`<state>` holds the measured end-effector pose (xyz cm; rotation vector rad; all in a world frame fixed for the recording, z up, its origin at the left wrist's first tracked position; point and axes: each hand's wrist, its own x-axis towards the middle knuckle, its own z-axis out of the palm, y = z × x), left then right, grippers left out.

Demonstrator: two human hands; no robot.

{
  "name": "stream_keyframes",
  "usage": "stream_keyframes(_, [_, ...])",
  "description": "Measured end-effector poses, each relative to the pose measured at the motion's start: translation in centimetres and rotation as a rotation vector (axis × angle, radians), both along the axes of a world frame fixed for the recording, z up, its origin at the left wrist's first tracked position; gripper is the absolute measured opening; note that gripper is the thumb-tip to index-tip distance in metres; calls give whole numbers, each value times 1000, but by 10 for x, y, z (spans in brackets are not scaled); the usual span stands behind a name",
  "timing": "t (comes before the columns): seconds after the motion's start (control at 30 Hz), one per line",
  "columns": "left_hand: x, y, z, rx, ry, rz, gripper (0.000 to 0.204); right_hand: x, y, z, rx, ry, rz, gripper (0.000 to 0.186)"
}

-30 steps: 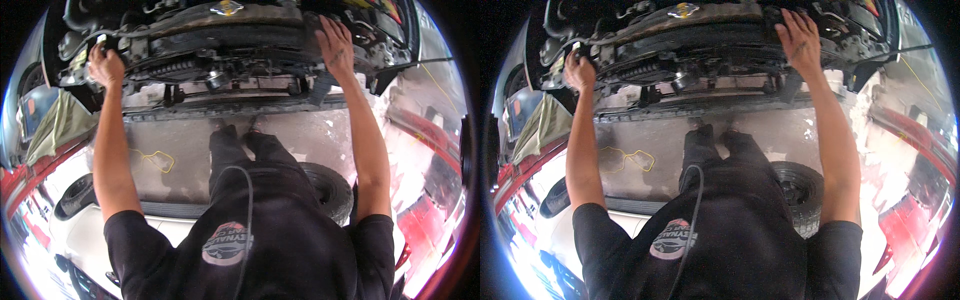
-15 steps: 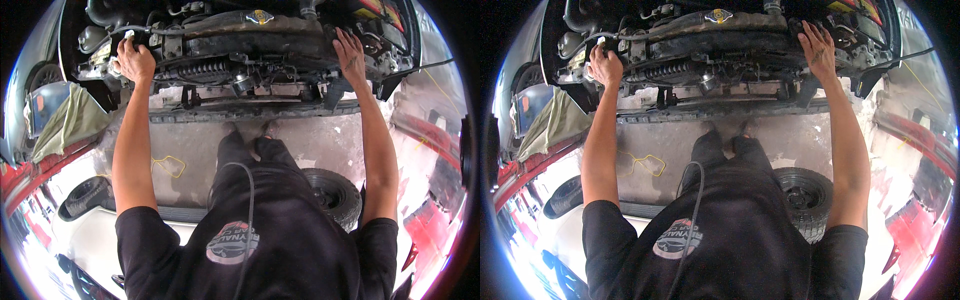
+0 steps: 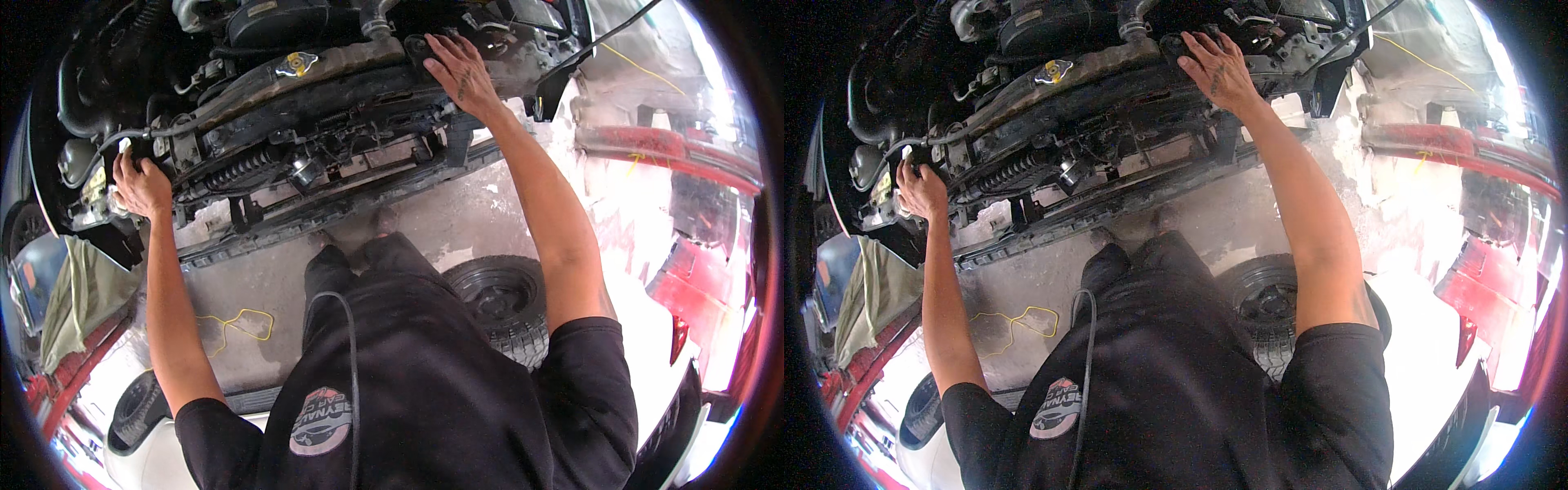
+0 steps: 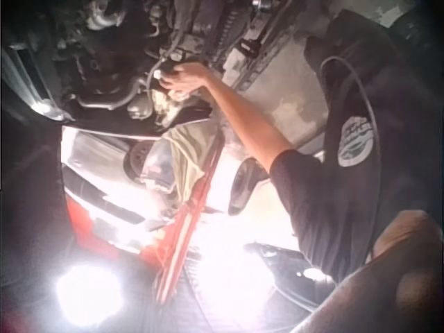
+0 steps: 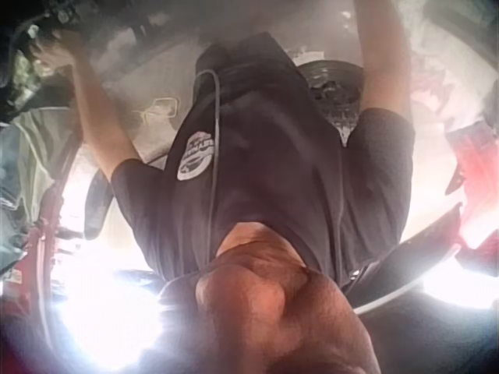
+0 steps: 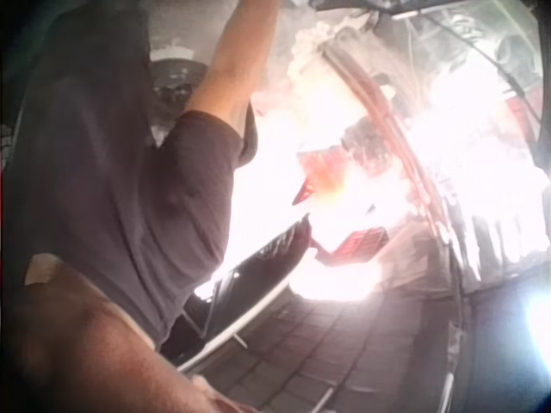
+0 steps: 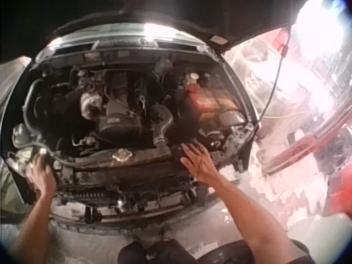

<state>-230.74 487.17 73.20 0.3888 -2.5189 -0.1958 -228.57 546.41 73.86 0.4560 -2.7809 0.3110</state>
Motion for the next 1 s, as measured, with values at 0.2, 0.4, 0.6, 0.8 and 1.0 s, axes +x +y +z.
stream_keyframes(0.2, [-2,-2,-1,5,4,17,42,-3,3,-2,-22,-57,12,62])
stream_keyframes(0.4, [-2,-6,-6,5,-23,33,45,0,2,-12,14,-33,-56,62])
stream_keyframes(0.6, [-8,-48,-31,-166,-14,-56,44,-3,-7,-17,36,101,-79,54])
stream_keyframes(0.8, [-7,-19,-10,-76,-66,14,45,9,-13,0,-106,34,-162,52])
stream_keyframes(1.0, [-4,-15,-5,-133,-75,8,47,7,-11,-9,-141,85,-147,50])
